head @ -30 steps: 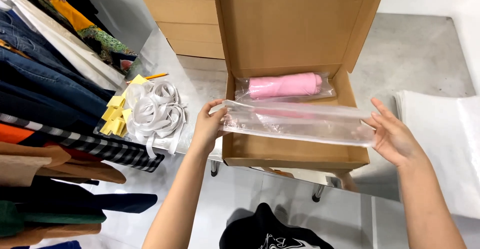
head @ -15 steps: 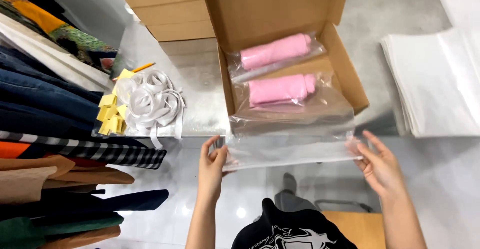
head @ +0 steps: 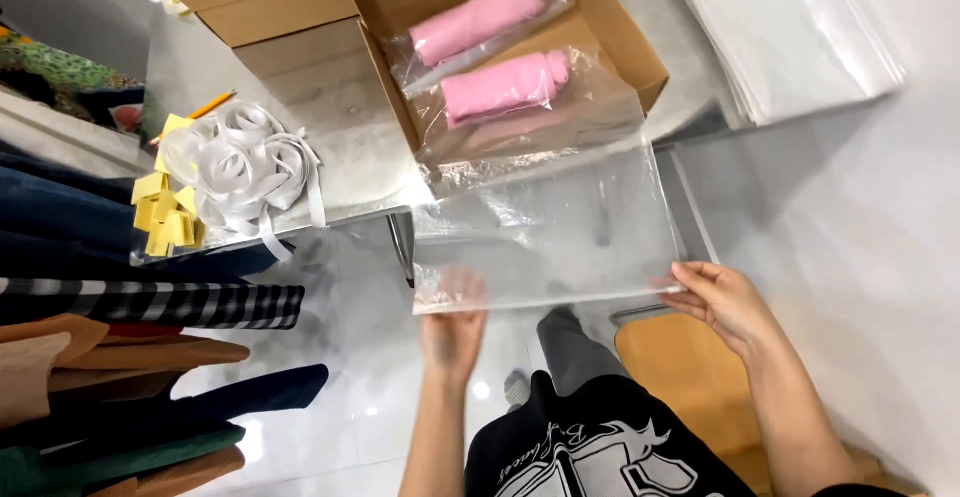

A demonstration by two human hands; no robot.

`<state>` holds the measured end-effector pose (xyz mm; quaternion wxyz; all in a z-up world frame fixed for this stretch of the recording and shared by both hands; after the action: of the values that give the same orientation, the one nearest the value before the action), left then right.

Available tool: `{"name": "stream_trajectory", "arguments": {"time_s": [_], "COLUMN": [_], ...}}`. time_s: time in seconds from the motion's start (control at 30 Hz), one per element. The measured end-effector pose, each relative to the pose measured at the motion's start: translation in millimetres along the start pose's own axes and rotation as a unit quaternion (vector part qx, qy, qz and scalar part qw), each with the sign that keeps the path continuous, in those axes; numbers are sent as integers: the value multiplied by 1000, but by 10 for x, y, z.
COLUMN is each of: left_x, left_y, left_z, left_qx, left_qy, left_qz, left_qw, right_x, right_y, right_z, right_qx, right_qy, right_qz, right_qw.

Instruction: Unboxing a garment, hanging it for inspection, then bagging and repacking it into a box.

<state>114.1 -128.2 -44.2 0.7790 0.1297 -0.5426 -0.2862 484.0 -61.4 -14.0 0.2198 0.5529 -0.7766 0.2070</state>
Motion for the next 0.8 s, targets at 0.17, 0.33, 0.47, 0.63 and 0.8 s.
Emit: {"name": "stream_trajectory", "arguments": {"time_s": [0.17, 0.33, 0.47, 0.63, 0.8], "left_x": [123, 316, 379, 364, 459], "left_y": [322, 689, 949, 935, 1004], "left_z": [-973, -1873, -2085, -2276, -2126], "left_qx": [-108, -362, -473, -466, -434], "left_qy": [-70, -58, 29, 41, 76], "left_qz": [-103, -274, -258, -245, -262], "left_qw": [986, 889, 842, 849, 859], "right_x": [56, 29, 210, 467, 369], "right_y": [-45, -114, -112, -50, 22], "right_z": [122, 277, 180, -43, 92], "right_qx": [-8, 12, 104, 206, 37], "right_qy": [-46, -120, -192, -231, -215], "right_qz": [19, 55, 100, 134, 70], "right_qw": [999, 991, 971, 941, 973]}}
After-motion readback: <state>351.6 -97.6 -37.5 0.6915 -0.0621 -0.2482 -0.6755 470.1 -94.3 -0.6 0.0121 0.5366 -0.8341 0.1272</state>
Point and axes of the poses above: each hand's wrist, its own x-axis away from the middle knuckle, its own y-axis out of the palm, z = x × y, the point moved 6 cm from there along -x, towards the middle knuckle, and after that the axes turned 13 degrees about z, right-handed, at the moved point
